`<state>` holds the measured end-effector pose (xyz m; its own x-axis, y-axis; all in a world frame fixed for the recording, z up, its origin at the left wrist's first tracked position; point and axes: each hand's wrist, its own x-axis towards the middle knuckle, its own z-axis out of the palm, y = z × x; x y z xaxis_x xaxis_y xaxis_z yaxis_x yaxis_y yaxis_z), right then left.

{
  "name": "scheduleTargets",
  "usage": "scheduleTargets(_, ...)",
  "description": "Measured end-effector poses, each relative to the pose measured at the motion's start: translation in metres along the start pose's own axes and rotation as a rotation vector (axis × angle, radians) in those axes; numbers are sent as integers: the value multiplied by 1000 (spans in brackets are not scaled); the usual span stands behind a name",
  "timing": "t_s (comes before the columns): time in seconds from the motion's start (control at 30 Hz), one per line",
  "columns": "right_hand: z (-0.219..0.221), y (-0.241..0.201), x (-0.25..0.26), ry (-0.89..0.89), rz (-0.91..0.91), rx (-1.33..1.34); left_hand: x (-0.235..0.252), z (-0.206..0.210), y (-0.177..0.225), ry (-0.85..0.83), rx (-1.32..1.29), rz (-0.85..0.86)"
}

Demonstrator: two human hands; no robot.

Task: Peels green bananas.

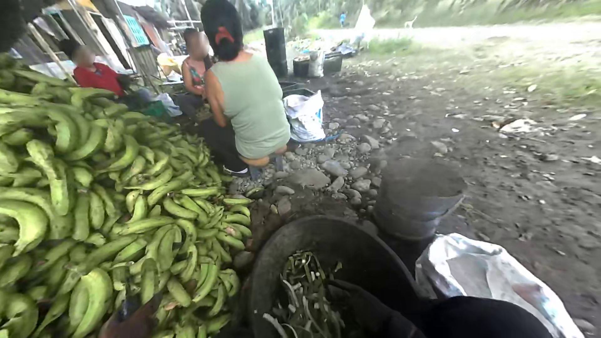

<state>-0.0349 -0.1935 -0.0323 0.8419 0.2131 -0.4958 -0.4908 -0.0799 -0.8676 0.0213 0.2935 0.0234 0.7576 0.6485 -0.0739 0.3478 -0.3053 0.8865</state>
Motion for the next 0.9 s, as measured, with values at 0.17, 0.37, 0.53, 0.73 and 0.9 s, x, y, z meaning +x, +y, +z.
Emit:
scheduleTargets(0.17,60,-36,19,-33,-171,204,-83,27,58,-360,57,177)
scheduleTargets(0.37,77,-55,15,259,-295,676,-190,113,92,-687,301,715)
scheduleTargets(0.53,-4,0,3,594,-257,706,-239,156,78,-722,169,412)
scheduleTargets(0.73,-40,25,0,458,-585,1289,-271,204,28,-1016,112,473)
scheduleTargets(0.9,-32,25,10,550,-472,1259,-283,215,23,-1010,133,560)
